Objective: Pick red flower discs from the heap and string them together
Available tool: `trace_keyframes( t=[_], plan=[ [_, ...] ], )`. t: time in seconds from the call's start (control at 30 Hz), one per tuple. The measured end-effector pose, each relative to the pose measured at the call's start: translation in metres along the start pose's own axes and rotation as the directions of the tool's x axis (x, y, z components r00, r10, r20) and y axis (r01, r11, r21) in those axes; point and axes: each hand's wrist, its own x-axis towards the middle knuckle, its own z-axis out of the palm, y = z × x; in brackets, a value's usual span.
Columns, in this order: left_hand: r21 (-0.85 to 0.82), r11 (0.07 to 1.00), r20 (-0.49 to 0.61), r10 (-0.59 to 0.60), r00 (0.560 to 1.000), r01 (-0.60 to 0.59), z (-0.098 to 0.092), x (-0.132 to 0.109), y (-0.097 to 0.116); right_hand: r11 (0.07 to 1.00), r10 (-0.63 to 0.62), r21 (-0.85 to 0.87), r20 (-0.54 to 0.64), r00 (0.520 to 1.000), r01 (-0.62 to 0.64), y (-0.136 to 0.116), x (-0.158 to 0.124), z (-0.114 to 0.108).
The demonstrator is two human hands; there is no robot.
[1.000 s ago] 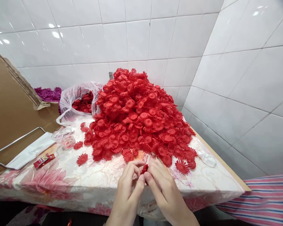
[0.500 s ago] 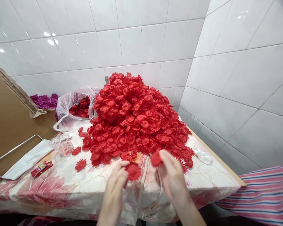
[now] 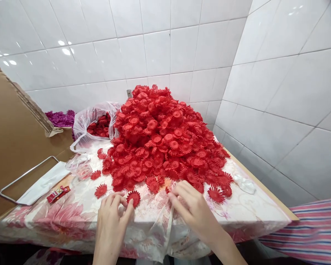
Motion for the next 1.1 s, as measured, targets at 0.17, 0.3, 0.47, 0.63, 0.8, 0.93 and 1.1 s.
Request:
trace_keyframes(
  t=[0.17, 0.3, 0.47, 0.63, 0.8, 0.93, 1.1],
  plan=[
    [0.010, 1.000, -0.125, 0.029, 0.992, -0.028, -0.002, -0.010, 0.006, 0.892, -0.173, -0.389, 0.179, 0.969, 0.231, 0.004, 0.004, 0.011],
    [-0.244, 0.969, -0.110, 0.004, 0.994, -0.030, 0.001, -0.020, 0.033, 0.924, -0.173, -0.310, 0.186, 0.967, 0.225, 0.005, 0.002, 0.011],
    [-0.631, 0.740, 0.153, -0.173, 0.973, 0.231, 0.011, -0.024, 0.067, 0.971, -0.020, 0.237, -0.063, 0.998, 0.035, -0.002, -0.005, 0.002],
    [-0.834, 0.378, 0.376, -0.144, 0.915, 0.402, 0.022, -0.020, 0.082, 0.745, 0.198, 0.654, -0.026, 0.980, -0.133, -0.004, -0.012, 0.001],
    [-0.857, 0.347, 0.365, -0.113, 0.924, 0.381, 0.026, -0.016, 0.083, 0.479, 0.360, 0.814, 0.160, 0.919, -0.329, 0.001, -0.012, 0.001],
    [-0.858, 0.352, 0.376, -0.066, 0.924, 0.374, 0.027, -0.015, 0.080, 0.413, 0.403, 0.823, 0.219, 0.889, -0.390, 0.002, -0.009, 0.001],
    [-0.838, 0.393, 0.383, -0.071, 0.921, 0.379, 0.028, -0.014, 0.077, 0.442, 0.393, 0.807, 0.219, 0.893, -0.392, 0.002, -0.007, 0.001]
  ],
)
